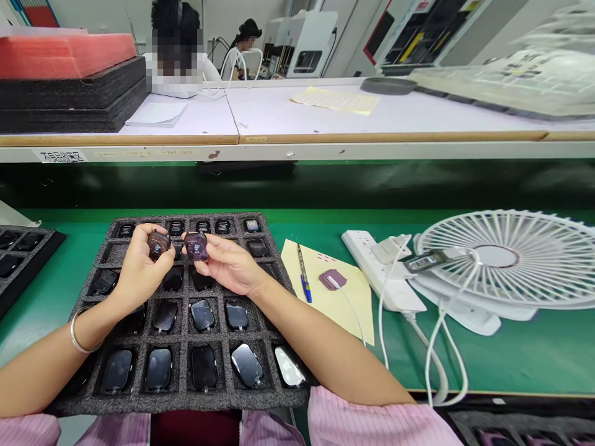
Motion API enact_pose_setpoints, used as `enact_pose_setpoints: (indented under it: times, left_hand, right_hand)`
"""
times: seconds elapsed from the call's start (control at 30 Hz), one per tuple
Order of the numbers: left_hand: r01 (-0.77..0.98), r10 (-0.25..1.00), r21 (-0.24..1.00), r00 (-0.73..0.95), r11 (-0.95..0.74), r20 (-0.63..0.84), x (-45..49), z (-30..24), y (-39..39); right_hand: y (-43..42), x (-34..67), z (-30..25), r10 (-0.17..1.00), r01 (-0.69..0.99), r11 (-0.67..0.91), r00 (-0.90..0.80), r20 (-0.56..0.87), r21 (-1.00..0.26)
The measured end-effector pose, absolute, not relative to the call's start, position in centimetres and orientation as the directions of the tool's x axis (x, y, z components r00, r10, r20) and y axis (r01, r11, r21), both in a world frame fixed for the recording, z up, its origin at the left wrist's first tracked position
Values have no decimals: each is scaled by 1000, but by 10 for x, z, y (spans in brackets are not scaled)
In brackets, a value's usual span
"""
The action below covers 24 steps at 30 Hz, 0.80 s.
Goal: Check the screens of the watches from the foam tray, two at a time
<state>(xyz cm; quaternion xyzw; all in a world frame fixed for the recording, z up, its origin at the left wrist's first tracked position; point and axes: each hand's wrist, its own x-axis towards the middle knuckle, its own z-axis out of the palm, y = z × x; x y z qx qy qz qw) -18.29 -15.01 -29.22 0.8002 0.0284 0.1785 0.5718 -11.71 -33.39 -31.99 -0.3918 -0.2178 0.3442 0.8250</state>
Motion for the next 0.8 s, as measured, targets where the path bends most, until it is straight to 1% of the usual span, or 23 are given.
enact_pose_setpoints:
  times: [0.17, 0.37, 0.63, 0.8]
  left_hand:
    - [-159, 256, 936, 935, -314, 244, -183, -291, -152]
    - [-159, 228, 927, 942, -339, 245, -183, -290, -151]
    - [-157, 228, 932, 944, -326, 238, -183, -291, -151]
    - [-150, 204, 934, 953, -326, 224, -184, -290, -151]
  right_hand:
    - [-334, -117, -319, 743, -421, 461, 664, 82, -781]
    - [-334, -118, -318, 735, -392, 450, 673, 83, -802]
    - [-334, -117, -320, 735, -367, 451, 669, 105, -814]
    - [-334, -117, -319, 747, -404, 460, 657, 99, -791]
